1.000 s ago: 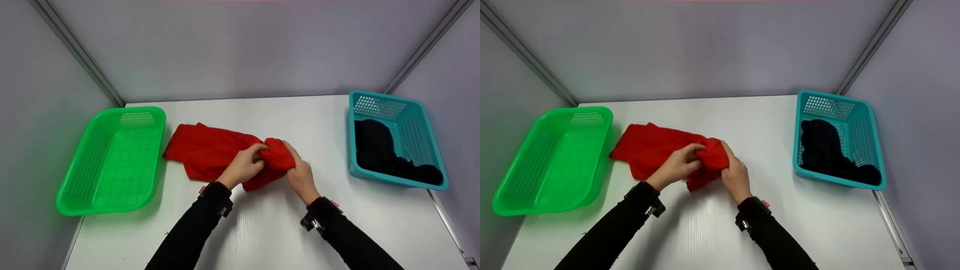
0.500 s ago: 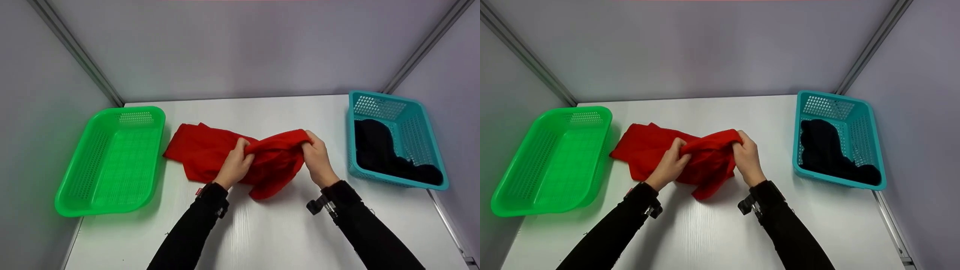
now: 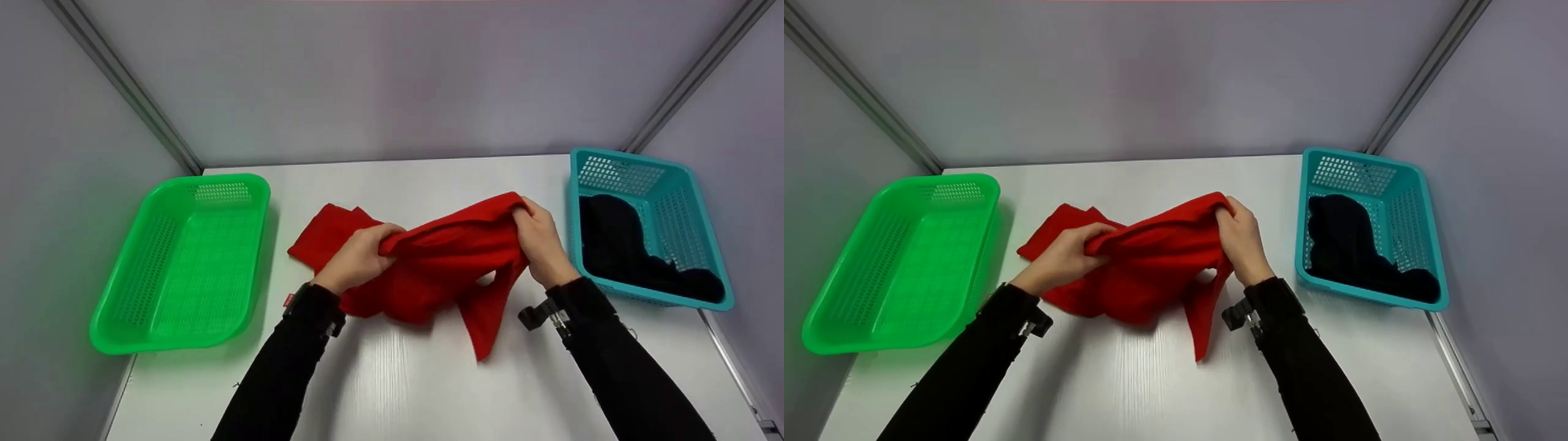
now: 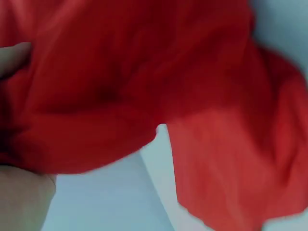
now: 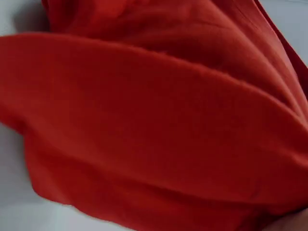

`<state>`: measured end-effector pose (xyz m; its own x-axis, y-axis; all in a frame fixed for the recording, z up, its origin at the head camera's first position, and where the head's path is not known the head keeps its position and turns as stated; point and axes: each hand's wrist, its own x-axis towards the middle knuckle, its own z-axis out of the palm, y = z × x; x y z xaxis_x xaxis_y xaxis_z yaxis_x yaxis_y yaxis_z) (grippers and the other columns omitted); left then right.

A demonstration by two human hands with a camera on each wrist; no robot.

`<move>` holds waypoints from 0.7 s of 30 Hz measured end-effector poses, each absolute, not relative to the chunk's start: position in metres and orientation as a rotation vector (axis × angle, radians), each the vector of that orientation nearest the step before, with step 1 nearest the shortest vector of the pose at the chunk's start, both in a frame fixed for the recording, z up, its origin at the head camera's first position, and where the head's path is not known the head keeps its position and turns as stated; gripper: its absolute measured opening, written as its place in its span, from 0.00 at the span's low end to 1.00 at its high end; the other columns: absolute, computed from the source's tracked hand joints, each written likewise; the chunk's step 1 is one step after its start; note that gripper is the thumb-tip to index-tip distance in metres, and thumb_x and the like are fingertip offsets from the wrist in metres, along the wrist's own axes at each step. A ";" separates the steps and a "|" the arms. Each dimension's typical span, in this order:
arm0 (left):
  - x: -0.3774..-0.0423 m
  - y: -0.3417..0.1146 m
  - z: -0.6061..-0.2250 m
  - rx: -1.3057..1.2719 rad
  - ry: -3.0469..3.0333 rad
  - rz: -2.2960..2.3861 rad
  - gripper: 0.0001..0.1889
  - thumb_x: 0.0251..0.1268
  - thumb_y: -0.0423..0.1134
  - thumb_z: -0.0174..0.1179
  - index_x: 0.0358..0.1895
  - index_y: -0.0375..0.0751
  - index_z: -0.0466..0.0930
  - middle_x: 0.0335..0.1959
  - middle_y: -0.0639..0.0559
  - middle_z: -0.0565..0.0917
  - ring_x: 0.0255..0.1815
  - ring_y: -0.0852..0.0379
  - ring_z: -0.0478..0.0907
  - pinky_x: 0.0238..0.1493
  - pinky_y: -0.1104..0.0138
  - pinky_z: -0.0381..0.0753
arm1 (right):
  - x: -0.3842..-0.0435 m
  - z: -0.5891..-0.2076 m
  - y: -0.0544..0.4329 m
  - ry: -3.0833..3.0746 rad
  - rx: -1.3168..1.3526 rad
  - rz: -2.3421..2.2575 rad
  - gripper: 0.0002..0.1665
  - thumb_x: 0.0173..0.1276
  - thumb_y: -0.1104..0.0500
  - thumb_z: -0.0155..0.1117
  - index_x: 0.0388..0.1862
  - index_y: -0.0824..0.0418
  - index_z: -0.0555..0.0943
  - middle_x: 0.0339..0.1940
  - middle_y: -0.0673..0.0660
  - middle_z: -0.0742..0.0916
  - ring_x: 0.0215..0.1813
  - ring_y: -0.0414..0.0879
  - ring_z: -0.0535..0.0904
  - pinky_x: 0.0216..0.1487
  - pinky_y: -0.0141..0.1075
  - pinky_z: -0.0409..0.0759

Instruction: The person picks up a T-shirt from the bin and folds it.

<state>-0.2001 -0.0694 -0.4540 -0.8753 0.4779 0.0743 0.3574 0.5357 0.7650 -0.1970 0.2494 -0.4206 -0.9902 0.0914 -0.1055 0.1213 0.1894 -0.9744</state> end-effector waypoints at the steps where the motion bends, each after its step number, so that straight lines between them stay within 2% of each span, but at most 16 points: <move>1: -0.202 -0.075 -0.452 0.684 2.642 1.288 0.16 0.69 0.29 0.64 0.57 0.43 0.83 0.49 0.50 0.86 0.47 0.54 0.81 0.54 0.60 0.82 | -0.197 -0.418 0.253 2.398 0.204 -1.985 0.20 0.83 0.51 0.41 0.56 0.58 0.79 0.49 0.54 0.80 0.53 0.47 0.72 0.57 0.38 0.70; 3: -0.204 -0.085 -0.450 0.592 2.665 1.374 0.10 0.72 0.31 0.62 0.53 0.43 0.84 0.46 0.51 0.87 0.44 0.54 0.80 0.50 0.61 0.82 | -0.198 -0.412 0.261 2.381 0.154 -1.992 0.17 0.82 0.53 0.46 0.55 0.59 0.78 0.48 0.53 0.80 0.52 0.48 0.73 0.55 0.37 0.71; 5: -0.206 -0.094 -0.448 0.496 2.663 1.511 0.07 0.76 0.35 0.59 0.50 0.43 0.83 0.43 0.51 0.86 0.40 0.54 0.79 0.45 0.62 0.80 | -0.198 -0.408 0.268 2.396 0.075 -1.928 0.12 0.79 0.54 0.54 0.54 0.59 0.77 0.48 0.52 0.81 0.52 0.47 0.74 0.54 0.37 0.72; 8: -0.206 -0.100 -0.443 0.402 2.662 1.678 0.06 0.80 0.40 0.54 0.50 0.44 0.77 0.43 0.50 0.84 0.41 0.54 0.77 0.45 0.62 0.75 | -0.200 -0.406 0.277 2.455 -0.053 -1.722 0.17 0.75 0.55 0.63 0.58 0.59 0.75 0.50 0.52 0.82 0.52 0.48 0.75 0.53 0.37 0.74; 10: -0.207 -0.099 -0.436 0.397 2.690 1.728 0.07 0.82 0.42 0.52 0.50 0.43 0.75 0.44 0.49 0.83 0.41 0.53 0.76 0.46 0.61 0.74 | -0.200 -0.405 0.281 2.512 -0.081 -1.595 0.18 0.75 0.55 0.62 0.60 0.58 0.77 0.50 0.52 0.83 0.50 0.47 0.76 0.50 0.36 0.76; 13: -0.207 -0.095 -0.421 0.388 2.707 1.761 0.08 0.81 0.44 0.52 0.50 0.44 0.75 0.43 0.50 0.84 0.41 0.54 0.76 0.47 0.63 0.73 | -0.199 -0.405 0.287 2.473 -0.018 -1.664 0.16 0.80 0.57 0.53 0.60 0.60 0.80 0.47 0.51 0.84 0.48 0.46 0.77 0.48 0.36 0.78; 16: -0.208 -0.091 -0.404 0.345 2.639 1.866 0.09 0.79 0.44 0.55 0.47 0.43 0.77 0.35 0.50 0.82 0.35 0.54 0.73 0.41 0.64 0.70 | -0.198 -0.404 0.291 2.308 0.107 -1.905 0.16 0.82 0.55 0.50 0.57 0.60 0.81 0.46 0.50 0.85 0.48 0.44 0.78 0.48 0.33 0.78; 18: -0.209 -0.089 -0.394 0.298 2.594 1.919 0.10 0.78 0.46 0.56 0.42 0.43 0.79 0.29 0.52 0.77 0.32 0.55 0.70 0.39 0.65 0.68 | -0.198 -0.403 0.292 2.198 0.176 -1.994 0.17 0.82 0.51 0.51 0.56 0.59 0.80 0.46 0.49 0.84 0.49 0.43 0.77 0.48 0.32 0.77; 21: -0.210 -0.087 -0.386 0.214 2.544 1.922 0.15 0.77 0.50 0.57 0.35 0.43 0.78 0.25 0.53 0.70 0.30 0.56 0.67 0.36 0.65 0.66 | -0.198 -0.403 0.293 2.124 0.251 -1.982 0.24 0.80 0.39 0.52 0.57 0.57 0.76 0.46 0.49 0.82 0.49 0.42 0.76 0.48 0.33 0.75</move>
